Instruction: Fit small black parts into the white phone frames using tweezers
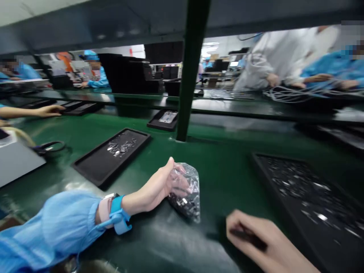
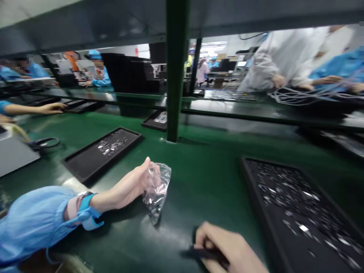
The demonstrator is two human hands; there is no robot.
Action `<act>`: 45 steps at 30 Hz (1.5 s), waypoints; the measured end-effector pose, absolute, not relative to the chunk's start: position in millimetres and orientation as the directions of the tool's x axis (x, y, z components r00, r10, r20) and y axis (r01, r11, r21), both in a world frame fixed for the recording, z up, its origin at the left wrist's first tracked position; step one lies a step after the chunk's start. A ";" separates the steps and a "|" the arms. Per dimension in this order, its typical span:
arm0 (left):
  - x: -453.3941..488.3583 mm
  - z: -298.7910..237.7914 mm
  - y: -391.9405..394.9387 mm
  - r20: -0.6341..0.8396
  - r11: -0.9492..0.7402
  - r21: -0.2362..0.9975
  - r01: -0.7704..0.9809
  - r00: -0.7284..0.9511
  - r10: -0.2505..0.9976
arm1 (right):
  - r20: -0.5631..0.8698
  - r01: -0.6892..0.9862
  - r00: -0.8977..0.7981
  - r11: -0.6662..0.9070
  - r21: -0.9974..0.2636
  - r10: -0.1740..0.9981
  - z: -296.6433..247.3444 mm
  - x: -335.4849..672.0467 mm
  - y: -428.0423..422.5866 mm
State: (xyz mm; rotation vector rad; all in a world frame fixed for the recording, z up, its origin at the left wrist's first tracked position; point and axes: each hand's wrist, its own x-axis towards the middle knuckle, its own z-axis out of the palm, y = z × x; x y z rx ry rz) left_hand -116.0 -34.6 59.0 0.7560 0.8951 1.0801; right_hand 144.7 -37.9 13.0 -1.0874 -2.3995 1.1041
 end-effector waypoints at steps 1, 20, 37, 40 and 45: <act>-107.9 61.1 -32.1 -0.245 0.329 0.855 -0.401 0.246 0.938 | -0.035 0.475 -0.639 0.359 -0.804 0.768 17.8 142.2 -33.6; -86.7 57.0 -25.2 -0.330 0.477 0.866 -0.150 0.547 0.770 | -0.114 -0.018 -0.357 -0.129 -0.992 0.927 42.7 124.6 -21.8; -79.1 61.4 -30.9 -0.383 0.522 0.841 -0.141 0.526 0.759 | -0.057 0.042 -0.203 -0.050 -0.998 0.977 43.1 126.1 -24.7; -78.7 62.5 -30.3 -0.356 0.522 0.828 -0.203 0.529 0.770 | -0.059 0.152 -0.241 -0.023 -0.988 0.969 43.5 127.8 -24.4; -79.2 61.8 -29.8 -0.299 0.497 0.840 -0.217 0.580 0.758 | -0.066 0.241 -0.382 0.031 -0.970 0.922 43.8 129.8 -24.8</act>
